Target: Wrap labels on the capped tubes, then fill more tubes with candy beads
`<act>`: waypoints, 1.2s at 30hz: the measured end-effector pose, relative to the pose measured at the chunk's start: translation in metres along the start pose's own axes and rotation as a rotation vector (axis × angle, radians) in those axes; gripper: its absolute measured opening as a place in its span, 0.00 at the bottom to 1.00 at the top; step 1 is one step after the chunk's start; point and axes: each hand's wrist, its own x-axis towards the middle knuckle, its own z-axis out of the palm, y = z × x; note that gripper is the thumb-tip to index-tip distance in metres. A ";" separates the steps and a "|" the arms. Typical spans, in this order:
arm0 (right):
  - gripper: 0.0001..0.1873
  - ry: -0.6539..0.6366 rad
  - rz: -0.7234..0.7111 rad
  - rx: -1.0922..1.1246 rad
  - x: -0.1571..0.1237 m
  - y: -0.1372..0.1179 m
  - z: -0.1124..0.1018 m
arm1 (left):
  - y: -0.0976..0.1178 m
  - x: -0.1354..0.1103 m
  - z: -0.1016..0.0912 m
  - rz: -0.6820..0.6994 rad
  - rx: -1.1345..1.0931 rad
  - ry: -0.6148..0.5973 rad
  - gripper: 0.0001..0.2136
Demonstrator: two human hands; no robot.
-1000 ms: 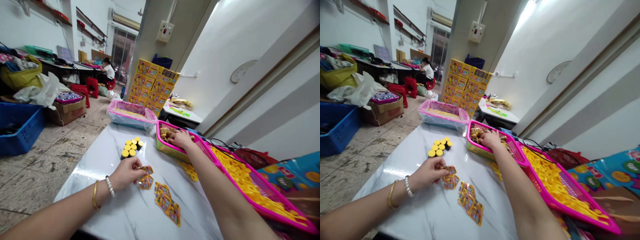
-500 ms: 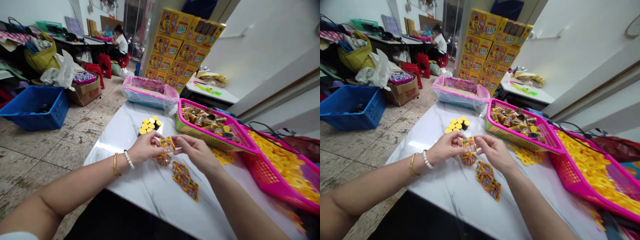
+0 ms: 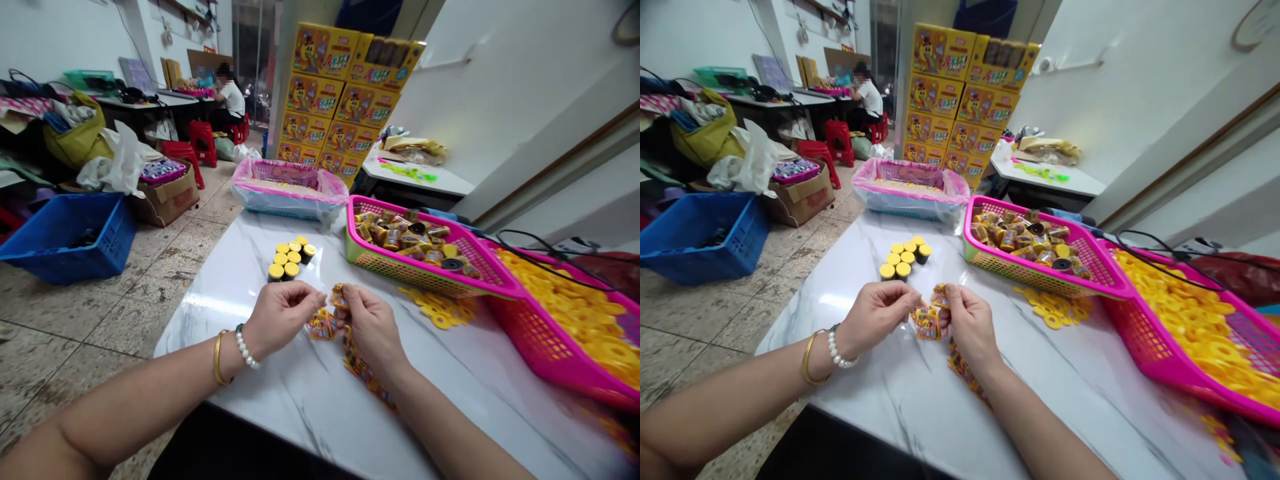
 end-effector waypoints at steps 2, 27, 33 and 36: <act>0.28 -0.013 -0.021 -0.039 -0.002 0.000 0.001 | 0.001 -0.001 0.001 -0.006 0.004 0.002 0.15; 0.29 0.089 -0.331 -0.349 -0.011 0.003 0.000 | 0.001 0.000 0.001 -0.067 0.042 0.070 0.14; 0.28 0.091 -0.306 -0.285 -0.012 0.002 0.001 | 0.000 -0.001 0.002 -0.110 0.092 0.018 0.14; 0.28 0.078 -0.337 -0.315 -0.013 0.002 0.002 | -0.001 -0.002 0.003 -0.026 0.053 0.068 0.11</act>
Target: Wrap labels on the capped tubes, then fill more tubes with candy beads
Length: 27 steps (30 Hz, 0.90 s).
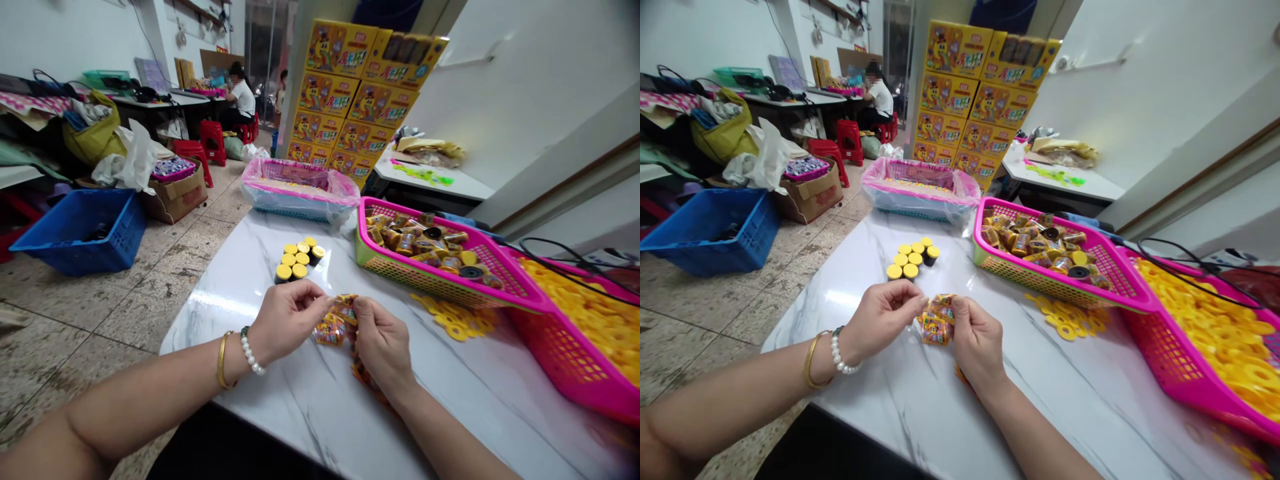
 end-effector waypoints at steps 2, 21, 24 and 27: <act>0.29 -0.012 -0.048 -0.041 -0.001 0.000 0.000 | 0.000 -0.002 0.001 0.073 0.018 0.022 0.10; 0.27 -0.125 -0.119 -0.118 0.031 0.007 0.002 | -0.004 0.006 -0.002 0.061 0.022 0.180 0.04; 0.23 -0.050 -0.015 -0.138 0.076 0.014 0.010 | -0.001 0.007 -0.006 0.091 0.056 0.207 0.04; 0.20 -0.033 -0.087 -0.279 0.115 0.024 0.023 | 0.002 0.009 -0.010 0.035 0.062 0.168 0.04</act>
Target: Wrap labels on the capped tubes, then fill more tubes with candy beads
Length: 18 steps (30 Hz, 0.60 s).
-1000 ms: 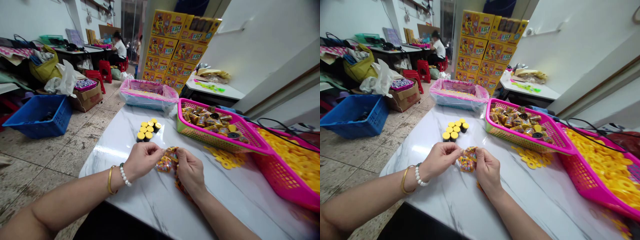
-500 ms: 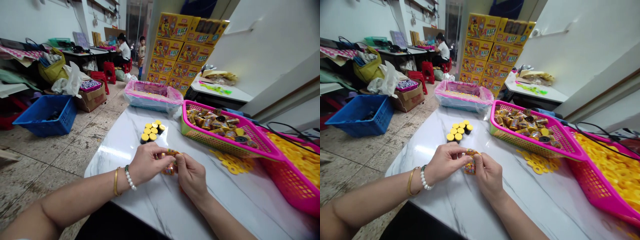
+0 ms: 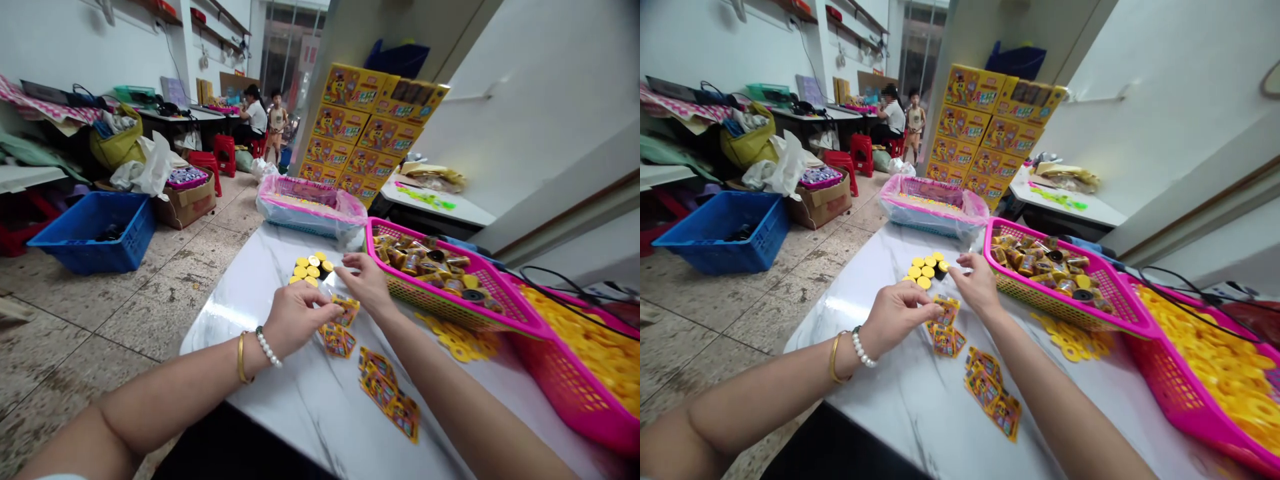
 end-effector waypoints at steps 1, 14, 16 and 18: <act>0.19 0.000 -0.016 -0.022 0.008 0.001 0.005 | 0.000 0.000 0.000 -0.044 -0.016 -0.021 0.04; 0.24 -0.019 0.046 0.170 0.003 0.010 -0.017 | -0.013 0.024 0.009 -0.152 -0.112 0.096 0.04; 0.23 -0.113 0.217 0.443 -0.013 0.007 -0.032 | -0.011 0.026 0.008 -0.267 -0.200 0.032 0.05; 0.22 -0.180 0.375 0.657 -0.034 0.002 -0.045 | -0.008 0.025 0.005 -0.330 -0.247 -0.004 0.07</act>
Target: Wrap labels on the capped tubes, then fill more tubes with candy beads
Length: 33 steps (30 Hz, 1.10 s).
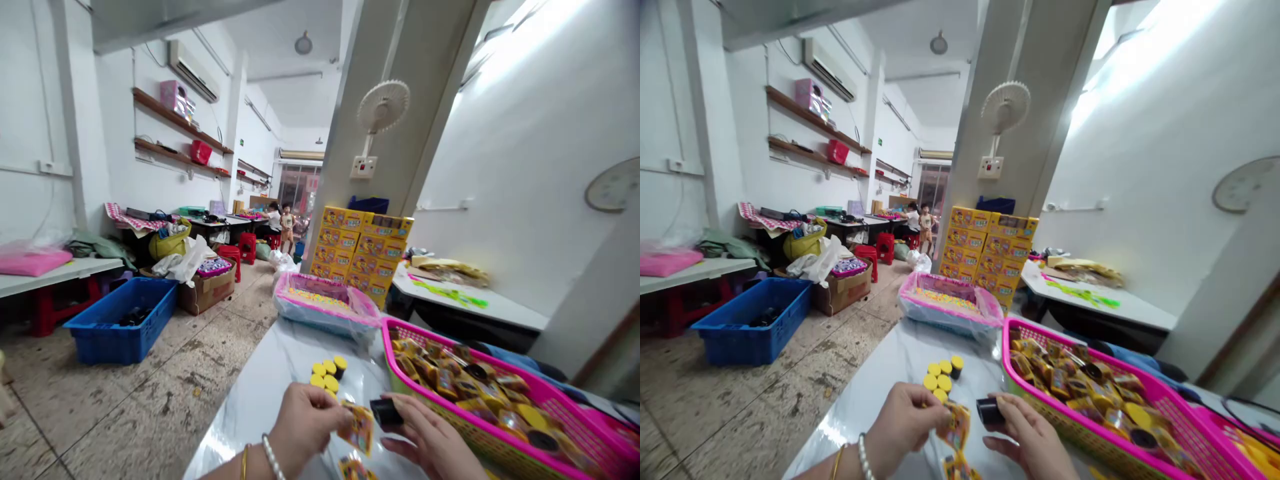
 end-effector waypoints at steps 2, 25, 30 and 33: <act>0.20 -0.043 0.095 0.085 -0.025 -0.002 -0.003 | 0.004 -0.006 -0.003 0.065 -0.023 0.009 0.08; 0.20 -0.029 -0.090 0.213 -0.078 0.014 0.013 | 0.012 -0.014 -0.006 -0.405 -0.291 -0.283 0.05; 0.20 0.055 -0.162 -0.084 -0.080 0.015 0.013 | 0.008 -0.010 -0.009 -0.450 -0.406 -0.328 0.03; 0.16 0.079 -0.321 -0.212 -0.085 0.014 0.015 | 0.004 -0.010 -0.008 -0.402 -0.386 -0.348 0.05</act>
